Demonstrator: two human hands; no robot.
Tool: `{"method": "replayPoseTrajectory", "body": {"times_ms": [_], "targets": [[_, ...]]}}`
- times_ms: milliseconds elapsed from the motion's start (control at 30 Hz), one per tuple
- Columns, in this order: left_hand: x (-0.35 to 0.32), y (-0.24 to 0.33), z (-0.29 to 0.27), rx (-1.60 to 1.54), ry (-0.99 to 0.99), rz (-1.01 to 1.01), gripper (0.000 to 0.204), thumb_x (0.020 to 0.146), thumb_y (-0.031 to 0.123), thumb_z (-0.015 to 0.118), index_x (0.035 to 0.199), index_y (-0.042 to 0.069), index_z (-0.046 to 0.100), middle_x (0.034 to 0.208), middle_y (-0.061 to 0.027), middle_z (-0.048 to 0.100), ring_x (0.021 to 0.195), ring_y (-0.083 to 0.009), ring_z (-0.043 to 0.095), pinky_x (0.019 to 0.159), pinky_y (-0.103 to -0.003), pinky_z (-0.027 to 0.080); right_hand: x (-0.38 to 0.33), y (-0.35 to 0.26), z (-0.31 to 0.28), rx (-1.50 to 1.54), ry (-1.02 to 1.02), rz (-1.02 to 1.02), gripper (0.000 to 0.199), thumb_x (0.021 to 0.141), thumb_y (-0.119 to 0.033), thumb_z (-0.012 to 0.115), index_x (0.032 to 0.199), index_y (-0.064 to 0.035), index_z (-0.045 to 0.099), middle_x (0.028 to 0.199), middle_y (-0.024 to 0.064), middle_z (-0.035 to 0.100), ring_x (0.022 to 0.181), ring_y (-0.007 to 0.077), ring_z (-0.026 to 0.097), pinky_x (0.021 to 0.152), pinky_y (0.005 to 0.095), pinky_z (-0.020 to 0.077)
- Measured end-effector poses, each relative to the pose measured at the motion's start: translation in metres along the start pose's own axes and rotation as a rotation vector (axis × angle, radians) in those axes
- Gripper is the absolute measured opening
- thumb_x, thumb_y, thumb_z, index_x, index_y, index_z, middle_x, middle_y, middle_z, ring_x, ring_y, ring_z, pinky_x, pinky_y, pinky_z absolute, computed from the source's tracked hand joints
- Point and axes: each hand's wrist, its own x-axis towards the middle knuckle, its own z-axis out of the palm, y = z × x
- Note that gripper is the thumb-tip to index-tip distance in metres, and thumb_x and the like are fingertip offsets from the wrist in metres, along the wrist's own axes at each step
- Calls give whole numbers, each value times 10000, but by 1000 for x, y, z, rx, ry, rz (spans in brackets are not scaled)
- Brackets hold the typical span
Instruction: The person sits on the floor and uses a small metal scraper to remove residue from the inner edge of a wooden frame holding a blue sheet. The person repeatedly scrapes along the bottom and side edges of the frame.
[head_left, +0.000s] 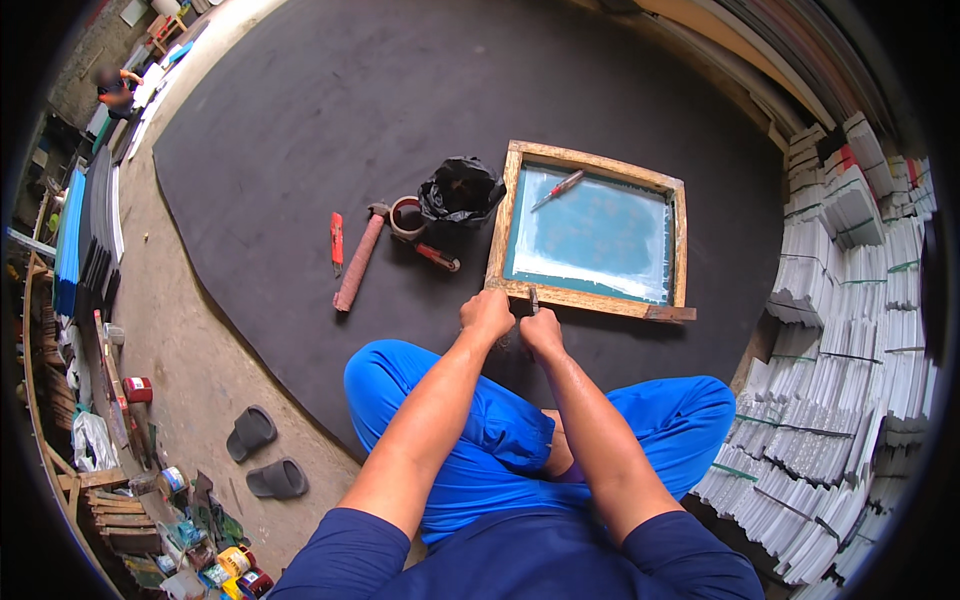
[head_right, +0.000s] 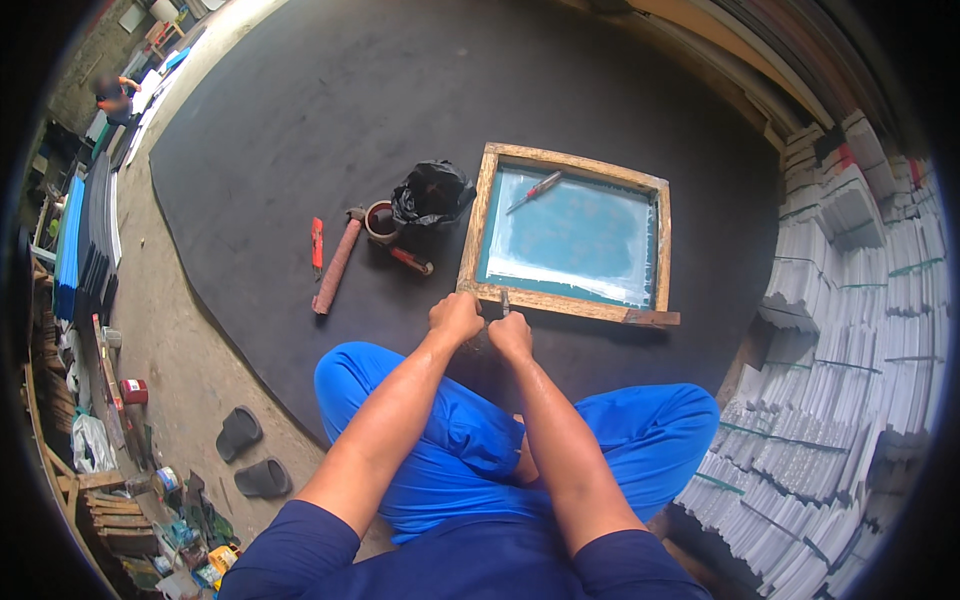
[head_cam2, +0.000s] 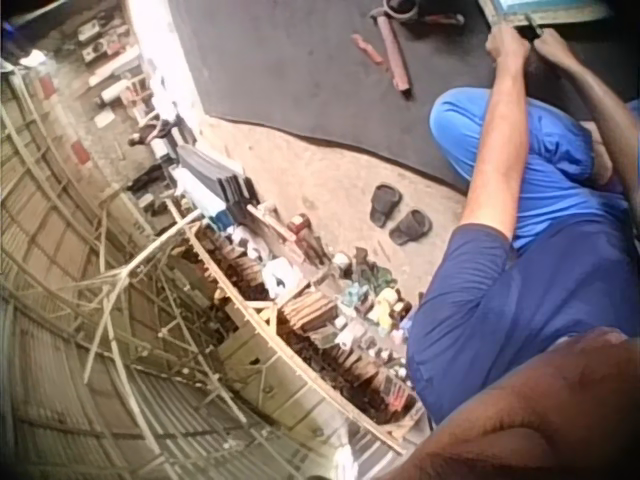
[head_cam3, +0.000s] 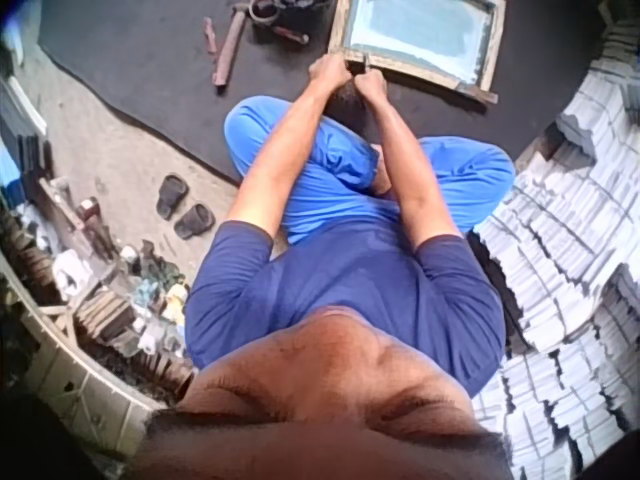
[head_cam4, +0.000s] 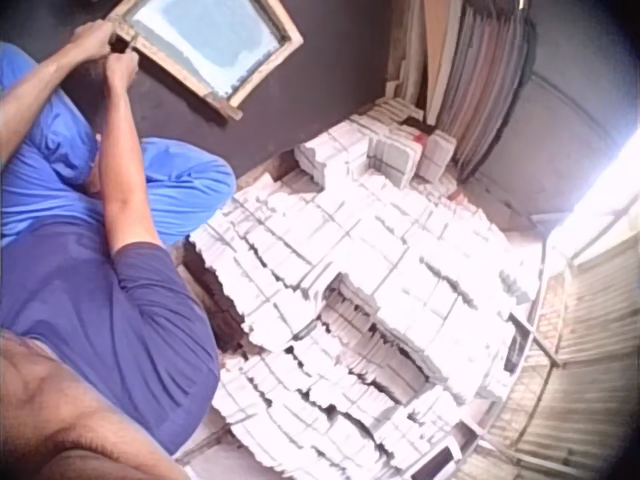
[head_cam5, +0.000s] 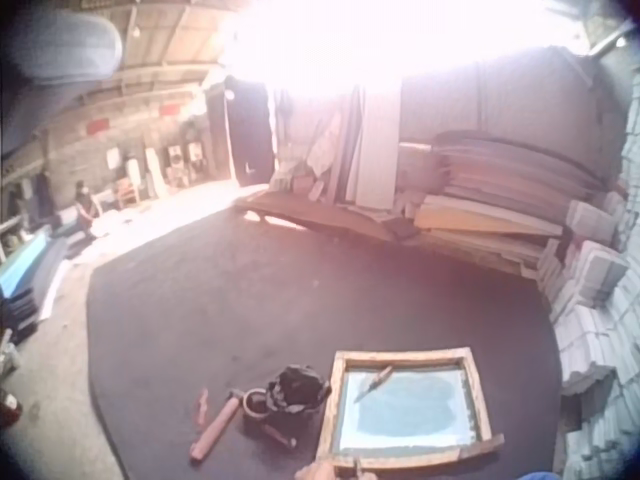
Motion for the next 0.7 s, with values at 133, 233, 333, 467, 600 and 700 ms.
{"method": "replayPoseTrajectory", "body": {"times_ms": [133,233,333,467,600,700], "targets": [[4,-1,5,-38,22,-3,240,791,126,654,999,90,767,1079,-187,730,1037,-356,700,878,-460,559,-12,-5,-7,-14,-7,-11,377,865,-214,566,1167,-11,665,1170,284,669,1155,442,618,986,505,482],[8,-2,9,-54,21,-16,246,792,133,652,1006,103,770,1080,-182,730,1038,-355,699,886,-460,557,-21,-9,-12,6,-11,-21,353,871,-210,557,1164,-53,677,1174,271,671,1168,435,611,993,509,478],[7,0,6,-81,29,-27,267,788,130,646,1024,127,771,1095,-176,728,1053,-349,694,902,-460,551,-18,-2,-9,-29,46,-79,328,878,-212,558,1136,-51,682,1074,247,709,1049,419,674,915,487,526],[4,-1,3,-94,7,-3,302,789,138,647,1067,152,765,1129,-165,722,1089,-335,681,938,-451,538,5,22,-2,240,-10,-240,147,892,-148,590,920,-21,659,658,85,617,469,190,592,416,354,477],[1,-11,9,-154,62,49,333,800,185,687,1126,145,739,1135,-146,723,1100,-318,675,950,-437,532,-11,18,-11,580,-247,-146,110,890,-102,567,933,-24,632,634,79,587,443,188,556,398,333,458],[-9,-14,6,-113,124,174,345,808,182,694,1150,157,729,1124,-140,724,1100,-313,674,942,-442,533,-17,27,-17,556,-377,-178,110,884,-88,568,950,-22,627,641,85,592,449,188,558,403,332,465]]}}
